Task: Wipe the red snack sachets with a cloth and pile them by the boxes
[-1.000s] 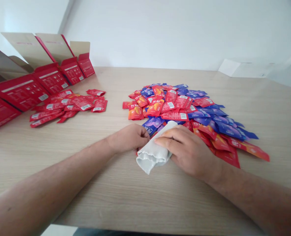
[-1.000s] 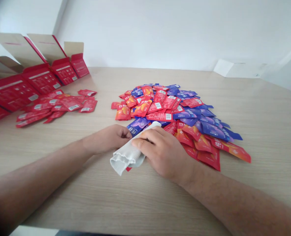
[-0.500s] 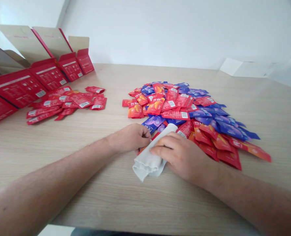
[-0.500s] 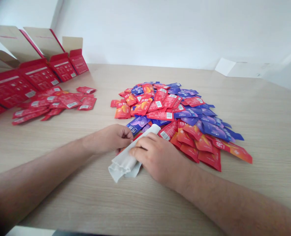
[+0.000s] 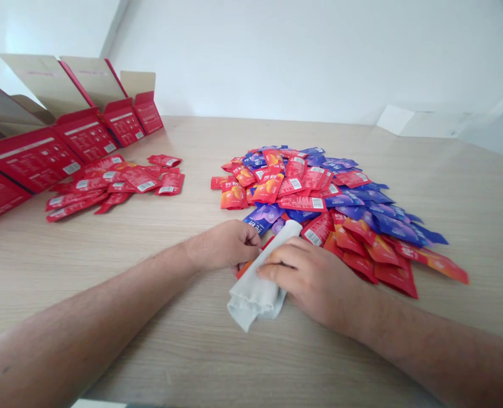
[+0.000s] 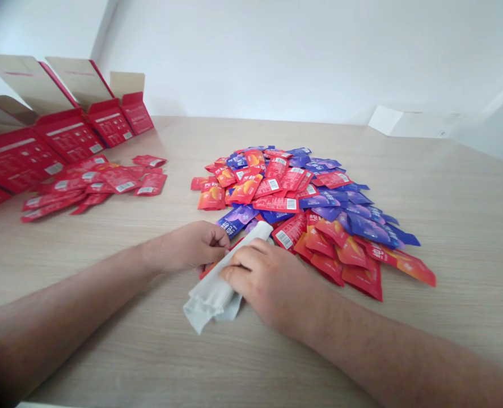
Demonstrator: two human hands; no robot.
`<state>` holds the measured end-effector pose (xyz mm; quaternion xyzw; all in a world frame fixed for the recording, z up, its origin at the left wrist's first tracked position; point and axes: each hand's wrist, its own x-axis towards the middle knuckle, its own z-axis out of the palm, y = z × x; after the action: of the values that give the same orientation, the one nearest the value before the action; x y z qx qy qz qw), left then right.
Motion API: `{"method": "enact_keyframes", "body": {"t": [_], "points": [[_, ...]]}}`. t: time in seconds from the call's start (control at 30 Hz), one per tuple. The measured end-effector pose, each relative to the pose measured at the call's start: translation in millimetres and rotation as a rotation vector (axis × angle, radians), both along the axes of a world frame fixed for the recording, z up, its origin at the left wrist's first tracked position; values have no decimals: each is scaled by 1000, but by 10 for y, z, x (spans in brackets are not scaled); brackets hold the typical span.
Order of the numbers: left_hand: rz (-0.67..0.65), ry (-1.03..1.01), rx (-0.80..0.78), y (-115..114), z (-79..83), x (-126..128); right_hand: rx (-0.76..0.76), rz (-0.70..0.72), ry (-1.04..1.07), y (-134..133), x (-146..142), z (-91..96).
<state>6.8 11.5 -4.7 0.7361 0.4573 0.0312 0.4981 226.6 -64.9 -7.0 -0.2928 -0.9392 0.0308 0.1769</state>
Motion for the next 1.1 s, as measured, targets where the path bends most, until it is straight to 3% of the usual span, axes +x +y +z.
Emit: {"method": "enact_keyframes", "body": {"t": [0.1,0.27,0.43,0.6,0.8,0.97,1.1], "points": [[8,-23,-32,-11,36,9,-6,-57,15,6,10,18],[-21,-30,-20,-40,137,28,-30,42,0,-33,7,73],[-25,-32,-44,-40,141,23,-26,-61,11,-21,28,100],[-53,-8,35,-37,136,2,-43,60,-10,-52,3,117],[-35,-17,-9,-34,148,11,-39,-60,19,-34,15,110],[-56,-11,59,-58,161,11,-27,72,-14,-96,-4,140],[-52,-26,4,-87,149,3,-17,-31,17,-78,18,112]]}}
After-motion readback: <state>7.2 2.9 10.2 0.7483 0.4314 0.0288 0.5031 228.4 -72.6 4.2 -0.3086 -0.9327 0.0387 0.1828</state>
